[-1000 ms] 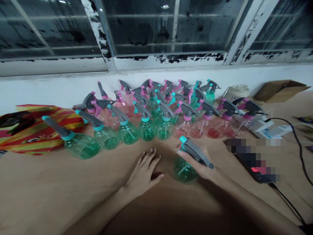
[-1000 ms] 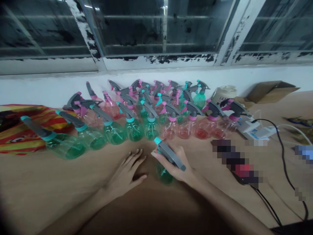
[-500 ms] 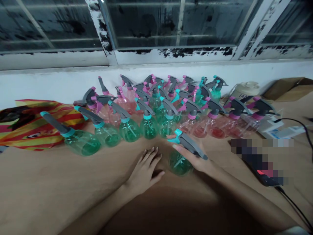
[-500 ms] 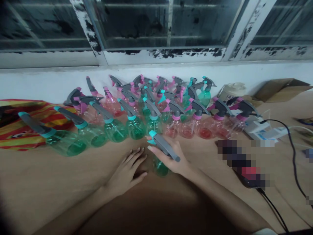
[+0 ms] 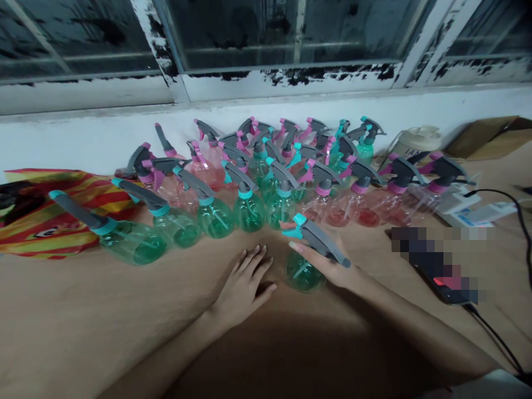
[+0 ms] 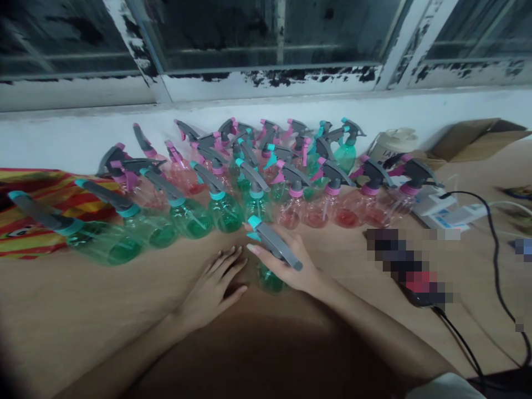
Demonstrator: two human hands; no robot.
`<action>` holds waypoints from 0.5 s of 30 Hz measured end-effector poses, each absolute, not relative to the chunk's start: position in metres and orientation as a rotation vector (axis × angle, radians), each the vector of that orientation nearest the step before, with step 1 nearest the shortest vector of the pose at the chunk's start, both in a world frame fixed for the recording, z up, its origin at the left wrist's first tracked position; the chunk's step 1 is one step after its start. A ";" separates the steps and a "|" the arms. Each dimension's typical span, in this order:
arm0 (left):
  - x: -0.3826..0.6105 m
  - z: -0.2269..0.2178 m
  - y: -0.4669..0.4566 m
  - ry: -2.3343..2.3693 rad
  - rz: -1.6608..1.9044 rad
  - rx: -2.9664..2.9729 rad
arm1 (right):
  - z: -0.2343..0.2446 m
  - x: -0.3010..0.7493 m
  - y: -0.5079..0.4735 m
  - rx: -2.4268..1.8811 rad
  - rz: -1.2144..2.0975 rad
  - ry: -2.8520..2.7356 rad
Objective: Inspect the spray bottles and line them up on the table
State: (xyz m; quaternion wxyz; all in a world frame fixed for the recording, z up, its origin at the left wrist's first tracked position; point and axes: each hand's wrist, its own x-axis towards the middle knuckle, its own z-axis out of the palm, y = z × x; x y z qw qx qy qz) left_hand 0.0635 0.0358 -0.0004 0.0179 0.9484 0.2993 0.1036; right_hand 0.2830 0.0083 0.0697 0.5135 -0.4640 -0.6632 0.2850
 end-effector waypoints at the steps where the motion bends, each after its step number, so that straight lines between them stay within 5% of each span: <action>1: 0.064 0.000 0.036 0.931 0.320 2.945 | 0.070 0.283 0.008 -1.112 0.686 -1.593; 15: 0.064 0.001 0.036 0.936 0.307 2.948 | 0.073 0.286 0.006 -1.186 0.603 -1.587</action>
